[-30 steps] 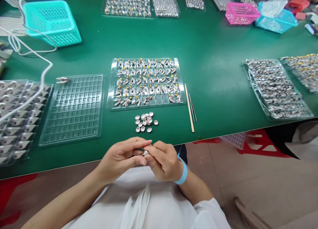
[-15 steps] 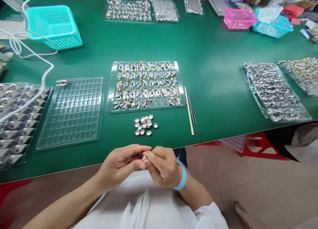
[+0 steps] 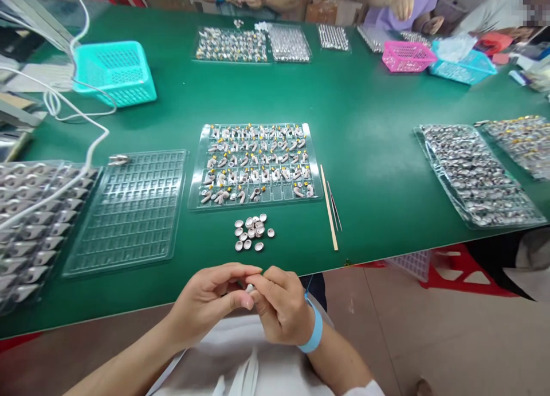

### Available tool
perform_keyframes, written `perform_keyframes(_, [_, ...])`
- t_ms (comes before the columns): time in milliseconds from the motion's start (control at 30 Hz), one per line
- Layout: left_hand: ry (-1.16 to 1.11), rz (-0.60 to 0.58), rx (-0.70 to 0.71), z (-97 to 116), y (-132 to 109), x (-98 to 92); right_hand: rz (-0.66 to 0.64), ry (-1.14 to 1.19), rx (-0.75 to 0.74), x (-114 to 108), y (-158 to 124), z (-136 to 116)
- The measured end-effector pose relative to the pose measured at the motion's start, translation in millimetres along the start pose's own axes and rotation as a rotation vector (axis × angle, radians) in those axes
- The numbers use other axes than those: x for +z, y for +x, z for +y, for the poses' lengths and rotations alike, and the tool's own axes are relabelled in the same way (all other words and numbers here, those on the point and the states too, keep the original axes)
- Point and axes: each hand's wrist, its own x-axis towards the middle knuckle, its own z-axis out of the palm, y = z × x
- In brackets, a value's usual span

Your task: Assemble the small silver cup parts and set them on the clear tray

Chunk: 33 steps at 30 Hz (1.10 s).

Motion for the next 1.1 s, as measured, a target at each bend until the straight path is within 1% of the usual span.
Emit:
perform_keyframes(100, [-0.139,-0.021,-0.084,1,6,3.5,0.016,0.027,0.054,-4,2,1])
perform_keyframes(167, [-0.208,-0.042,-0.113,2,9,4.3,0.027,0.052,0.089,-7,3,1])
perform_keyframes(300, [-0.257,-0.06,-0.102,4,13,3.7,0.035,0.081,0.146,-12,6,0])
perform_keyframes(433, [-0.3,-0.028,-0.1,7,12,4.8,0.047,0.097,0.124,-12,7,-2])
perform_keyframes(600, [-0.41,-0.038,-0.165,7,11,5.2,0.044,0.06,0.104,-9,4,-3])
perform_keyframes(733, [-0.428,-0.022,-0.196,7,10,4.5,0.046,0.002,0.053,-9,2,-3])
perform_keyframes(900, [-0.433,-0.018,-0.192,9,9,5.5,0.022,0.088,0.029,-12,5,-2])
perform_keyframes(1100, [-0.441,-0.069,-0.243,7,7,4.9,-0.025,0.173,0.06,-14,6,1])
